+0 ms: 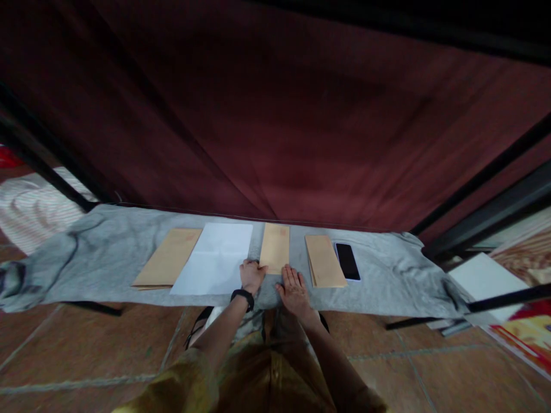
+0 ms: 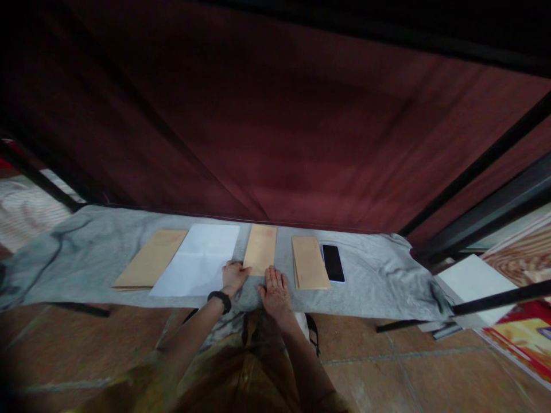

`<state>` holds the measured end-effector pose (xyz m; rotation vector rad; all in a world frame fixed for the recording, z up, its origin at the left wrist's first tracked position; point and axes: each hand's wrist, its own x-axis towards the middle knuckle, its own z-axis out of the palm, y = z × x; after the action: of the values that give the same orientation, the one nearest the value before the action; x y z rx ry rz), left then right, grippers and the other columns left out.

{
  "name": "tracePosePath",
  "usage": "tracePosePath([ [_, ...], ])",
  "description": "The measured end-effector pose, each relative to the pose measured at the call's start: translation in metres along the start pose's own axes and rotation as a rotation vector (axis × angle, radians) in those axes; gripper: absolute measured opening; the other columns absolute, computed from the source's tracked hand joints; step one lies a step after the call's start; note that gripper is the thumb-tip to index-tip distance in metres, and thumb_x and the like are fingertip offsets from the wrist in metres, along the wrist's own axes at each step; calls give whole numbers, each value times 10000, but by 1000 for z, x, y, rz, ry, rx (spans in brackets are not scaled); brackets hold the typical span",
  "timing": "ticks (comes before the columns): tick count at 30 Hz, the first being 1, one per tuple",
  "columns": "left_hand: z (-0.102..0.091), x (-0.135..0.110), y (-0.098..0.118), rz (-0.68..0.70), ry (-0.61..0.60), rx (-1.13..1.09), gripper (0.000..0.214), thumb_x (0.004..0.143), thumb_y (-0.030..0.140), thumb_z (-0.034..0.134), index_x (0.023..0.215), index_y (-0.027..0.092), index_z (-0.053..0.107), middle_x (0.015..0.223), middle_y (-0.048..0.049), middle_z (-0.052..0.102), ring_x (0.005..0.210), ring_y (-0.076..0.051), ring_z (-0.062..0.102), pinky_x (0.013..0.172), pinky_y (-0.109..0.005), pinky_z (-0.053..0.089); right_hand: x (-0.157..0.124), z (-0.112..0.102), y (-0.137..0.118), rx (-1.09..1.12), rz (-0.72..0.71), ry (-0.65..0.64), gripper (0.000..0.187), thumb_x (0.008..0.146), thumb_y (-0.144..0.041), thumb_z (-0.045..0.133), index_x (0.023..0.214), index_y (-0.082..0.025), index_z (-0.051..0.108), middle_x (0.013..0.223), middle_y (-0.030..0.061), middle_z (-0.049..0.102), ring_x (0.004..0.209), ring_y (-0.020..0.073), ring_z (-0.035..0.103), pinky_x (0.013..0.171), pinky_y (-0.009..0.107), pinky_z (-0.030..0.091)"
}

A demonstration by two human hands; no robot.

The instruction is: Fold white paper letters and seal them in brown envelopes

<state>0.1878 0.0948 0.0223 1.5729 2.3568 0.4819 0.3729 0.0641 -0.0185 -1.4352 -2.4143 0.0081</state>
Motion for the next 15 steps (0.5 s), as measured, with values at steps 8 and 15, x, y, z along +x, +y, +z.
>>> tracePosePath([
  [8,4,5,-6,5,-55,20,288,863,421,619,797,163,729,977,-125,663,1065,-280,583,966,-361,421,2,5,1,47,26,81,532,1070,-367,335,1529,-113,422,1545,144,469,1439,275,428,1190,473,311],
  [15,-1,4,-5,10,-89,26,247,886,300,560,852,140,746,1025,-141,669,1035,-268,593,918,-340,432,85,6,-26,177,-51,-14,521,1080,-308,239,1514,-103,440,1577,102,432,1489,198,348,1219,400,296],
])
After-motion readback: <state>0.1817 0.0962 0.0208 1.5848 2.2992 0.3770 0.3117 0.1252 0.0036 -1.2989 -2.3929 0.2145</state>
